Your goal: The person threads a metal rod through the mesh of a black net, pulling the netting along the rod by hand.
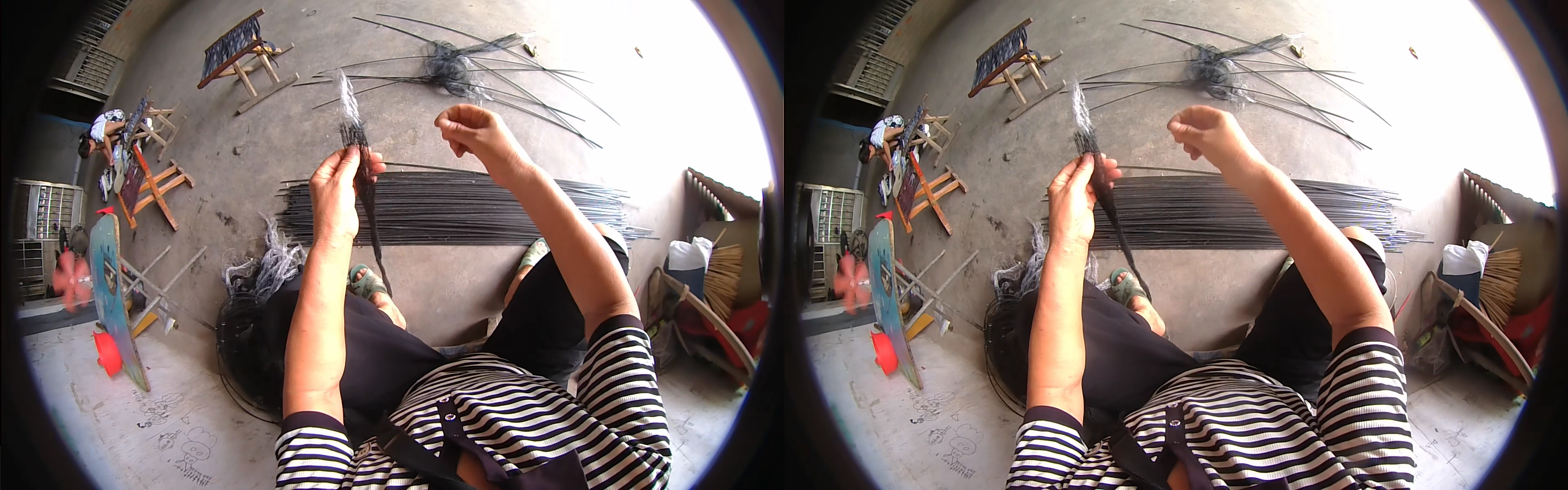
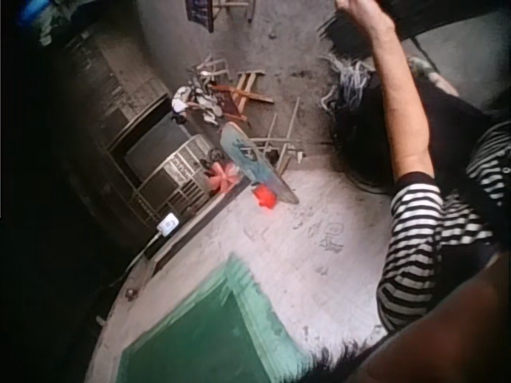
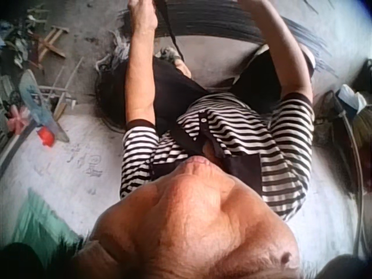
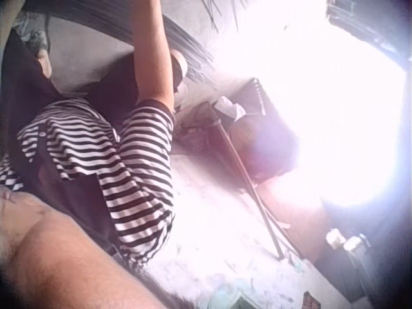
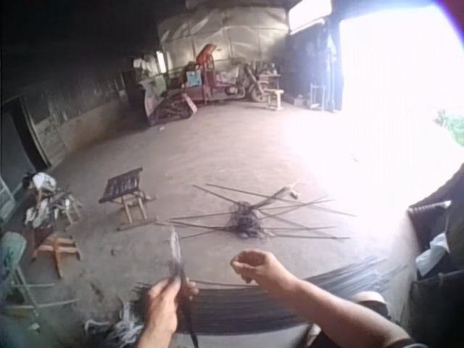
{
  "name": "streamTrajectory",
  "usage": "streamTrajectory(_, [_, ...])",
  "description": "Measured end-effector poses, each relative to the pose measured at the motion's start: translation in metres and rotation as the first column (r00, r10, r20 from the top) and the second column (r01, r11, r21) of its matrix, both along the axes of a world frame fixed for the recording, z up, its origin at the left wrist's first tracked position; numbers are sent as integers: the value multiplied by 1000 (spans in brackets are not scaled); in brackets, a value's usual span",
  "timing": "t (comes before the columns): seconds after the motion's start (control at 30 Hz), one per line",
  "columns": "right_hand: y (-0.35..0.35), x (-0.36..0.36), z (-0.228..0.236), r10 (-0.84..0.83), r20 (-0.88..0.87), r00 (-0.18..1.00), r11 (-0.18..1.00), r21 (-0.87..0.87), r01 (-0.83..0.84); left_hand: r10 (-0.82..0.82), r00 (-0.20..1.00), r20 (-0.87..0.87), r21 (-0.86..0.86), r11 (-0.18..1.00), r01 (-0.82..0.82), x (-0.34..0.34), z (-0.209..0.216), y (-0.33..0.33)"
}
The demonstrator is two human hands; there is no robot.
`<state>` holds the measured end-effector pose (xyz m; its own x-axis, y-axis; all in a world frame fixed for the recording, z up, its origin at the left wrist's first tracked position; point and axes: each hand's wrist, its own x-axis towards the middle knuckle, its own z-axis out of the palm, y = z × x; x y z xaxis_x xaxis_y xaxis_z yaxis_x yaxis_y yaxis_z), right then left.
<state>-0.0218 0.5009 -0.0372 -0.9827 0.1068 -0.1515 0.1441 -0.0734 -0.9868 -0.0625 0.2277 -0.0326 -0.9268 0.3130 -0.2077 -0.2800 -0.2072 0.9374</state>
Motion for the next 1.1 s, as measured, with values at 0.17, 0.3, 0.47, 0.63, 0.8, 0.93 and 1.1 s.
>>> streamTrajectory(0.17, [-26,10,-1,150,-69,986,974,180,-136,-126,992,-20,-18,992,126,12,-3,21])
streamTrajectory(0.3, [-26,7,-7,21,13,1000,990,140,-23,-86,980,-180,-164,985,56,18,-5,29])
streamTrajectory(0.47, [-4,1,-20,-3,30,1000,998,56,1,183,983,-16,90,979,-181,-1,-10,-6])
streamTrajectory(0.63, [2,8,-30,-149,85,985,982,-103,158,78,995,65,367,925,-97,-8,-15,-19])
streamTrajectory(0.8, [0,13,-26,-67,75,995,910,-405,92,-199,980,10,325,927,185,9,1,1])
streamTrajectory(0.93, [-6,16,-22,33,-62,998,884,-464,-58,-343,817,-464,-480,872,94,30,0,19])
streamTrajectory(1.1, [-7,19,-24,64,-128,990,869,-481,-118,-244,931,-272,-165,965,204,29,-4,13])
